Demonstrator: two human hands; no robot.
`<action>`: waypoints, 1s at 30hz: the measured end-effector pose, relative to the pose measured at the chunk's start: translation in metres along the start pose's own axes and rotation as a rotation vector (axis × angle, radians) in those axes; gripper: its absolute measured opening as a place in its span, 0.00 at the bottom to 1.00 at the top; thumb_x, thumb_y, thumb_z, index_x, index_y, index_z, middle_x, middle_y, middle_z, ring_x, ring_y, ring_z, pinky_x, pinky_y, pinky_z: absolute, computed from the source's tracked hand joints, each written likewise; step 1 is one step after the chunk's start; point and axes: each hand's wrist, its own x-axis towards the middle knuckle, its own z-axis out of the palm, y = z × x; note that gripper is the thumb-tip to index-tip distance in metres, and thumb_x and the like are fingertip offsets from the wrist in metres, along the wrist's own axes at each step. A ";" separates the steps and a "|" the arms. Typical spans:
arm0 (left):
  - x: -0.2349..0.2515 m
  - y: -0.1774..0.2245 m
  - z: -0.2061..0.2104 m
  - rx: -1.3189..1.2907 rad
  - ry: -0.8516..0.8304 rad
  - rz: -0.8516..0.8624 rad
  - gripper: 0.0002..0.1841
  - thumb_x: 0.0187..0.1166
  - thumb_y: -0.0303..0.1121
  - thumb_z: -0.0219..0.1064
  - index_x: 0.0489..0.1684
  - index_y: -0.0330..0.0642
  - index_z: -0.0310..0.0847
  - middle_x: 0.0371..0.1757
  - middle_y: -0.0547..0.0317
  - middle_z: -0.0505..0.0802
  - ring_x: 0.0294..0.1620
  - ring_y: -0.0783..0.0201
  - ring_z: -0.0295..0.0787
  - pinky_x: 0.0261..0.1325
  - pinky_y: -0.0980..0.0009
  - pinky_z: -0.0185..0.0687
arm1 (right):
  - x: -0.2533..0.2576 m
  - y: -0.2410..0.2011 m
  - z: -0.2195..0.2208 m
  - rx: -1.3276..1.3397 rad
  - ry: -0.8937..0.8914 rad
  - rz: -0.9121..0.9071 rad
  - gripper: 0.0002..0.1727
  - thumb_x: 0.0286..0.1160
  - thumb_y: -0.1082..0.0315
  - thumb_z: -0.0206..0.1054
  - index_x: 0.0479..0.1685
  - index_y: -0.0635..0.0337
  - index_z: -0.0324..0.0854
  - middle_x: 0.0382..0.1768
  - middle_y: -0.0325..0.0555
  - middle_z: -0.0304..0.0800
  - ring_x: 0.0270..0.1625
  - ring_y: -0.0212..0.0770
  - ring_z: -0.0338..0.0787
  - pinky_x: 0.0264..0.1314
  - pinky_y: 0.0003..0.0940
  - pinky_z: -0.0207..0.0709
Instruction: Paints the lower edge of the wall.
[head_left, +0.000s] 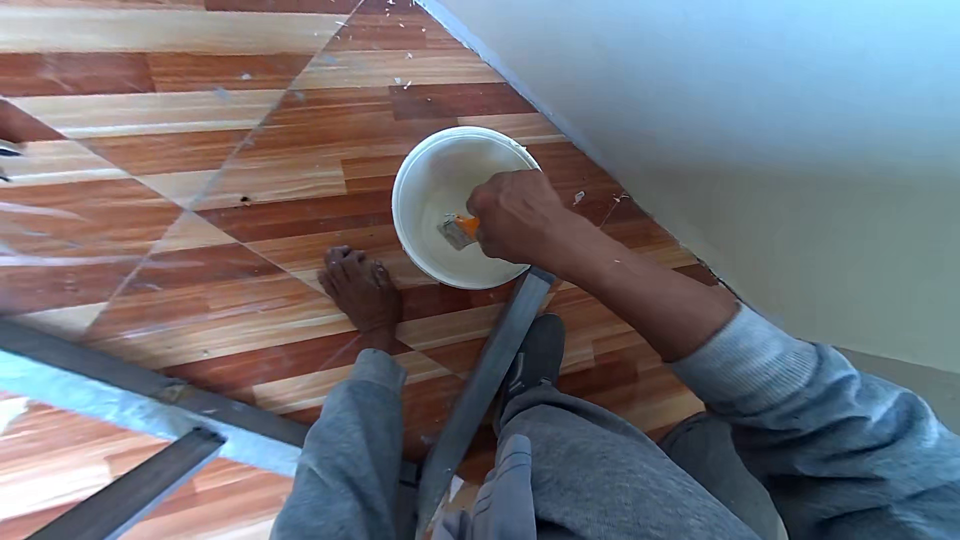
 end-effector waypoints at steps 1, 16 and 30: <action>0.000 0.000 0.001 -0.002 0.007 -0.003 0.25 0.90 0.48 0.44 0.73 0.45 0.74 0.86 0.51 0.70 0.92 0.50 0.54 0.92 0.43 0.40 | 0.008 -0.001 0.014 0.020 -0.013 -0.004 0.10 0.58 0.62 0.79 0.28 0.53 0.83 0.27 0.49 0.83 0.33 0.55 0.87 0.27 0.55 0.77; 0.002 -0.003 0.005 -0.013 0.015 -0.019 0.24 0.89 0.50 0.45 0.71 0.46 0.75 0.86 0.53 0.70 0.92 0.52 0.53 0.93 0.46 0.37 | -0.082 0.028 -0.084 0.229 0.111 0.213 0.14 0.76 0.59 0.70 0.57 0.41 0.92 0.40 0.34 0.95 0.36 0.34 0.91 0.35 0.43 0.85; 0.007 0.012 -0.006 0.003 0.027 -0.005 0.24 0.87 0.47 0.47 0.69 0.40 0.75 0.84 0.45 0.71 0.90 0.47 0.58 0.90 0.43 0.43 | -0.142 0.062 0.026 0.992 0.305 0.266 0.14 0.86 0.62 0.62 0.58 0.56 0.91 0.38 0.36 0.88 0.28 0.27 0.79 0.29 0.23 0.73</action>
